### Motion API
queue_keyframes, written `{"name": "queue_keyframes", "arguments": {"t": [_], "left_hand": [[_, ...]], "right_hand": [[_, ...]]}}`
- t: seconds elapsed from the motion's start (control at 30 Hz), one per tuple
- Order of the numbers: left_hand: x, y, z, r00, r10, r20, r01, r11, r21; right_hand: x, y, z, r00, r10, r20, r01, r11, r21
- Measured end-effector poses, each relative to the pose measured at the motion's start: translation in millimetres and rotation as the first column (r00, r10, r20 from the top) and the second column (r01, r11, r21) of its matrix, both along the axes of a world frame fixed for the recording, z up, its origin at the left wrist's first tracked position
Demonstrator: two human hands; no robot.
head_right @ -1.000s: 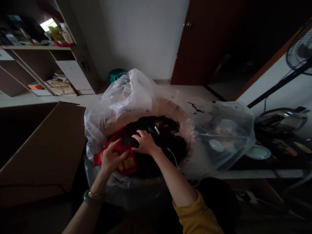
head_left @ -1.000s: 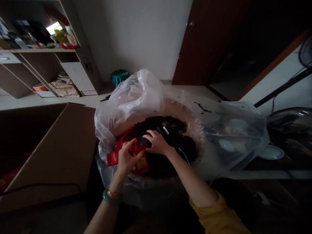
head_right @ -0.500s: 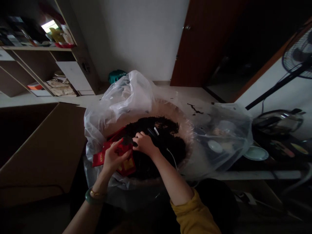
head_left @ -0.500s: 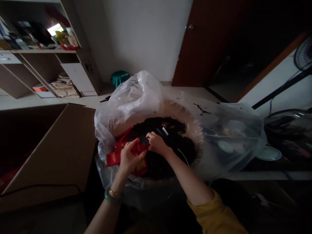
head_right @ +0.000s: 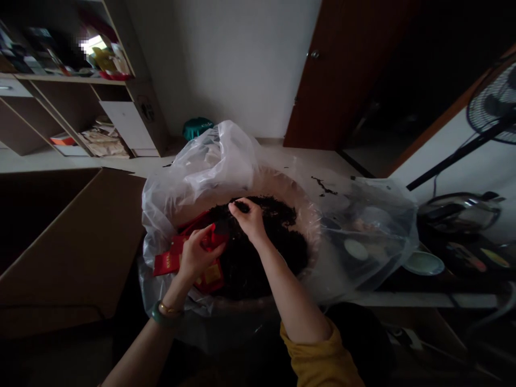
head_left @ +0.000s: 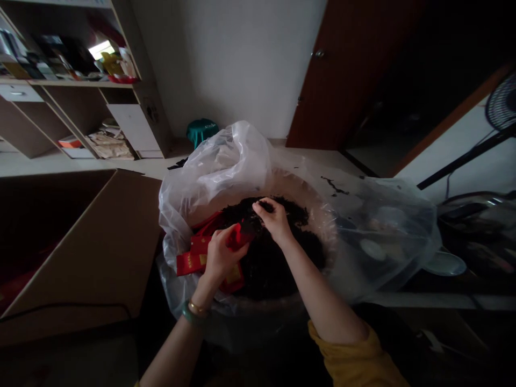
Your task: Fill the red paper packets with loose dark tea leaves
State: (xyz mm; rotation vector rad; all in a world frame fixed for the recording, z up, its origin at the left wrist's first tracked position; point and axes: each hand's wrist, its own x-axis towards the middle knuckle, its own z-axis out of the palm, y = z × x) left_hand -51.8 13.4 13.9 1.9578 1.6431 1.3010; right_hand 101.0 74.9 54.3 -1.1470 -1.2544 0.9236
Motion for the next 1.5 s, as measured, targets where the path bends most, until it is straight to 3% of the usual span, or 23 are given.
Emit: {"name": "queue_keyframes", "arguments": {"t": [0.1,0.17,0.37,0.53,0.73,0.83,0.93,1.0,1.1,1.17,1.23,1.33,1.5], "left_hand": [[12.4,5.0,3.7,0.999,0.005,-0.052,-0.005,1.000,0.003],[19.2,7.6,6.5,0.998,0.012,-0.067,-0.013,1.000,-0.015],[27.1,13.8,9.3,0.997,0.057,-0.058,-0.060,0.997,-0.053],[27.5,17.3,5.8,0.994,0.078,-0.075,-0.081,0.996,-0.038],[28.6,19.4,3.0,0.993,0.086,-0.078,-0.089,0.996,-0.028],[27.0,19.6,2.5,0.995,0.091,-0.044,-0.093,0.994,-0.049],[23.0,19.5,2.3,0.996,0.092,0.003,-0.092,0.994,-0.058],[19.8,19.8,1.9,0.996,0.091,0.028,-0.088,0.994,-0.068],[16.2,20.5,0.9,0.995,0.073,0.072,-0.066,0.994,-0.088],[15.2,20.8,0.8,0.993,0.063,0.096,-0.053,0.994,-0.099],[14.8,20.5,1.5,0.993,0.062,0.100,-0.050,0.993,-0.111],[14.2,19.1,4.0,0.995,0.063,0.080,-0.053,0.991,-0.120],[11.2,17.3,5.8,0.997,0.056,0.054,-0.049,0.992,-0.119]], "right_hand": [[-11.0,-1.0,18.0,0.962,-0.058,-0.268,0.027,0.993,-0.118],[-16.2,-0.8,24.2,0.936,-0.092,-0.340,0.061,0.993,-0.101],[-13.9,-0.8,25.8,0.951,-0.078,-0.299,0.063,0.996,-0.059],[-10.2,-5.0,25.7,0.945,0.070,-0.320,-0.090,0.995,-0.047],[-11.0,-13.3,31.0,0.949,0.246,-0.196,-0.248,0.969,0.017],[0.0,-15.7,29.4,0.942,0.268,-0.202,-0.267,0.963,0.031],[21.4,-23.5,15.0,0.984,0.178,-0.023,-0.179,0.984,-0.021],[34.2,-36.5,-2.8,0.930,0.194,0.311,-0.181,0.981,-0.072],[39.3,-66.2,-32.8,0.621,0.261,0.739,-0.185,0.965,-0.186],[33.1,-84.9,-47.5,0.407,0.241,0.881,-0.133,0.970,-0.204],[24.2,-95.5,-55.0,0.293,0.183,0.938,-0.103,0.982,-0.160],[15.5,-91.7,-57.3,0.309,0.134,0.942,-0.104,0.989,-0.107],[21.8,-61.6,-51.3,0.496,0.140,0.857,-0.125,0.988,-0.089]]}}
